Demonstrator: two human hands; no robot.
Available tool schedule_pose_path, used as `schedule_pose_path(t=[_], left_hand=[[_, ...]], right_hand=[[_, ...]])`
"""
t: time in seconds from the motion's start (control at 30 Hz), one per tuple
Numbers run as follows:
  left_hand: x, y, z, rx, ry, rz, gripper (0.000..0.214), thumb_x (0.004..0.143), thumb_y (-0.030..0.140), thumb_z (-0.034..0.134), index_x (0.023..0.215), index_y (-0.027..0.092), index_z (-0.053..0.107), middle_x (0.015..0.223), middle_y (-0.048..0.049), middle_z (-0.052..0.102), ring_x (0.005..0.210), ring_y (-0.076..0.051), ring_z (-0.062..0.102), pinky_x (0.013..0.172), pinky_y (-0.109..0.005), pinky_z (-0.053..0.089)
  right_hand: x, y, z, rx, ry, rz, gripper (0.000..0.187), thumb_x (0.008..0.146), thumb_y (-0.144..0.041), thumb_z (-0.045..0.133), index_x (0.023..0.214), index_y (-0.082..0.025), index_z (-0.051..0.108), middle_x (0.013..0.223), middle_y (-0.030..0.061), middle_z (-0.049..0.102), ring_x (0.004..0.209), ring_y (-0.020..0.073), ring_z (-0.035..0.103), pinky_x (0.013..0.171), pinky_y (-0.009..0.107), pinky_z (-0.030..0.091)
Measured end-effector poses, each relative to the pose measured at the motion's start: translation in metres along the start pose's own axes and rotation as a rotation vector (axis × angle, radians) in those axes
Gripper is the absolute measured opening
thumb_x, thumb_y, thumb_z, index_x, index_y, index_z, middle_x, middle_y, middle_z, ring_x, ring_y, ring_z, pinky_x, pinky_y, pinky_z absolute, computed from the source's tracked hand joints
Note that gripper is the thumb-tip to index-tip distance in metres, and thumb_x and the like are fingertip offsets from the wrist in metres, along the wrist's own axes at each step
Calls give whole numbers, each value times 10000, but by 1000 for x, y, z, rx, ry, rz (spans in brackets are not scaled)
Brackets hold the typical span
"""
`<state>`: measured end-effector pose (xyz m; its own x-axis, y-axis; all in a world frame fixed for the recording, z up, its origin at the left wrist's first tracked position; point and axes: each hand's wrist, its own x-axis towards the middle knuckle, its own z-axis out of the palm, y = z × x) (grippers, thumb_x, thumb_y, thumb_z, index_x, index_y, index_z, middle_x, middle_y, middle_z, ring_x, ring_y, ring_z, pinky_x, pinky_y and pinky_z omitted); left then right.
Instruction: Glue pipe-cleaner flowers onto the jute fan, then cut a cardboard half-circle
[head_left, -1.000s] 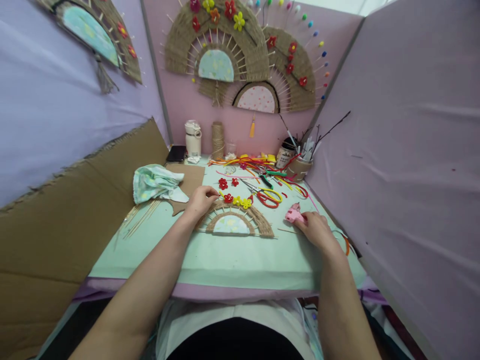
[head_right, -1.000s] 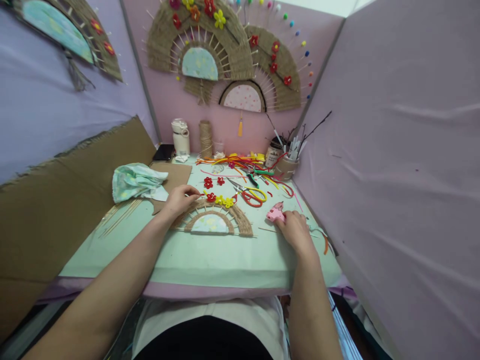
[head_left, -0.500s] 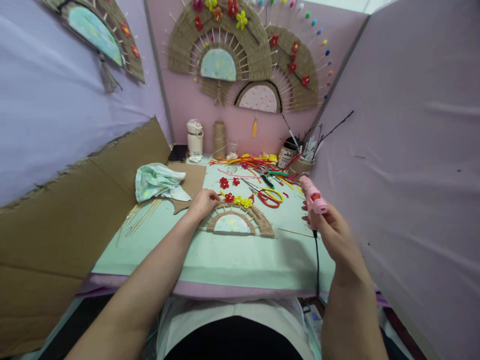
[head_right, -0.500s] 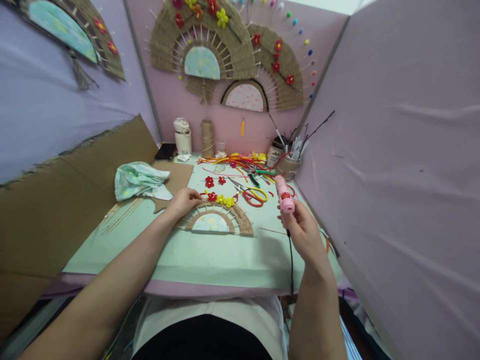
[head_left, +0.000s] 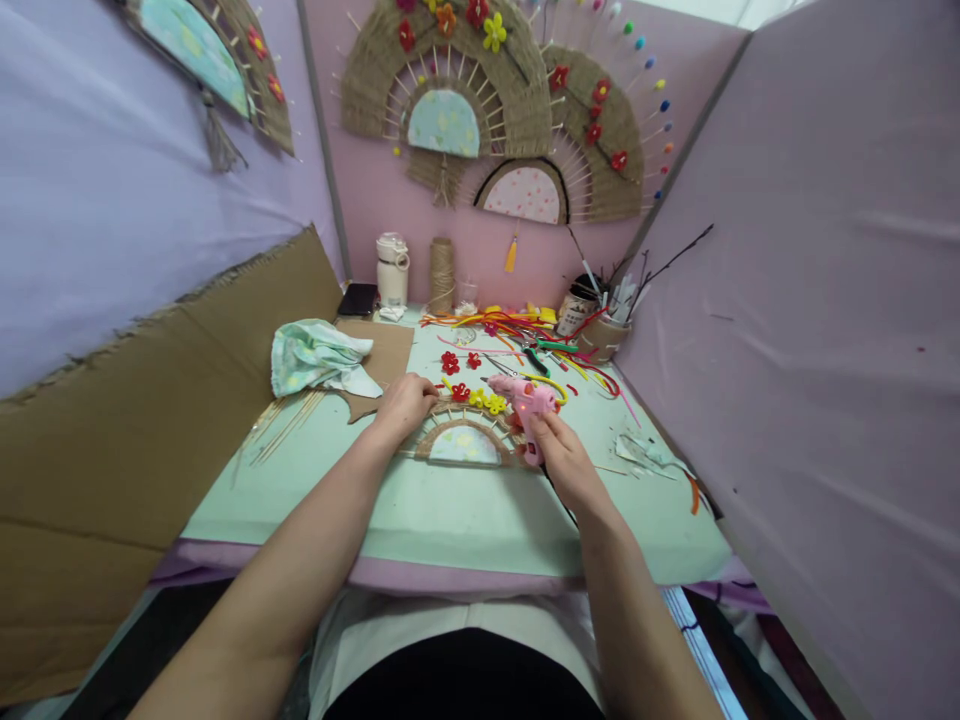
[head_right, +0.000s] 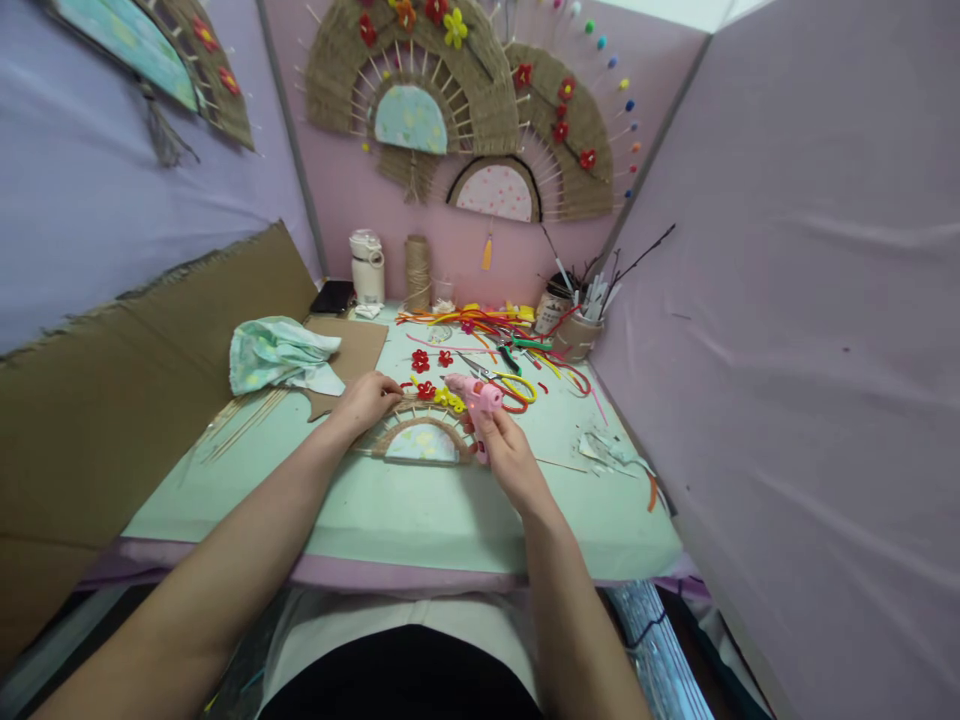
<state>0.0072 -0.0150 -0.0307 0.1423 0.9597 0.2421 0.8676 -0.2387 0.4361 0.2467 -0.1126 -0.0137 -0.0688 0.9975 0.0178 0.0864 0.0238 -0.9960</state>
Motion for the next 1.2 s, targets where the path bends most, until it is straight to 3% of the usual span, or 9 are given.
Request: schedule_pose_path(t=[0.2,0.37,0.53,0.9,1.2], left_hand=[[0,6,-7,57,-86,-45,234,765,211,575,893,200,771,963,-90,730,944,-241,623,807,-291,442],[-1,7,-8,78,-111,-46,234,776,221,576,912,193,766,981,-92,725,968,-242,617,816,-290,439],[-1,7,-9,49,-111,-45,217,770,208,582,891,184,760,997,-98,718,971,-241,618,819,-291,438],[-2,5,-15,-57,-110,-78,194,763,234,599,859,203,764,947,-74,725,935,-237,630,815,-284,449],[0,1,-15,-134,-88,-122,176,752,215,623,853,189,765,939,-74,737,905,-220,634,790,-284,450]], right_hand=[[10,4,19,9,-71,26,447,817,-610,515,920,-184,603,830,40,620,618,137,525,578,280,442],[16,9,29,-49,-62,5,423,825,-597,501,932,-202,607,828,49,625,666,162,544,551,274,421],[19,11,31,-111,-56,-17,421,836,-594,481,934,-208,618,844,70,647,731,191,566,546,275,415],[20,13,28,-76,-57,16,454,824,-625,483,869,-190,601,688,21,568,572,135,465,499,255,353],[20,5,33,-128,-53,54,460,819,-627,480,858,-192,625,718,33,585,578,139,449,489,255,329]])
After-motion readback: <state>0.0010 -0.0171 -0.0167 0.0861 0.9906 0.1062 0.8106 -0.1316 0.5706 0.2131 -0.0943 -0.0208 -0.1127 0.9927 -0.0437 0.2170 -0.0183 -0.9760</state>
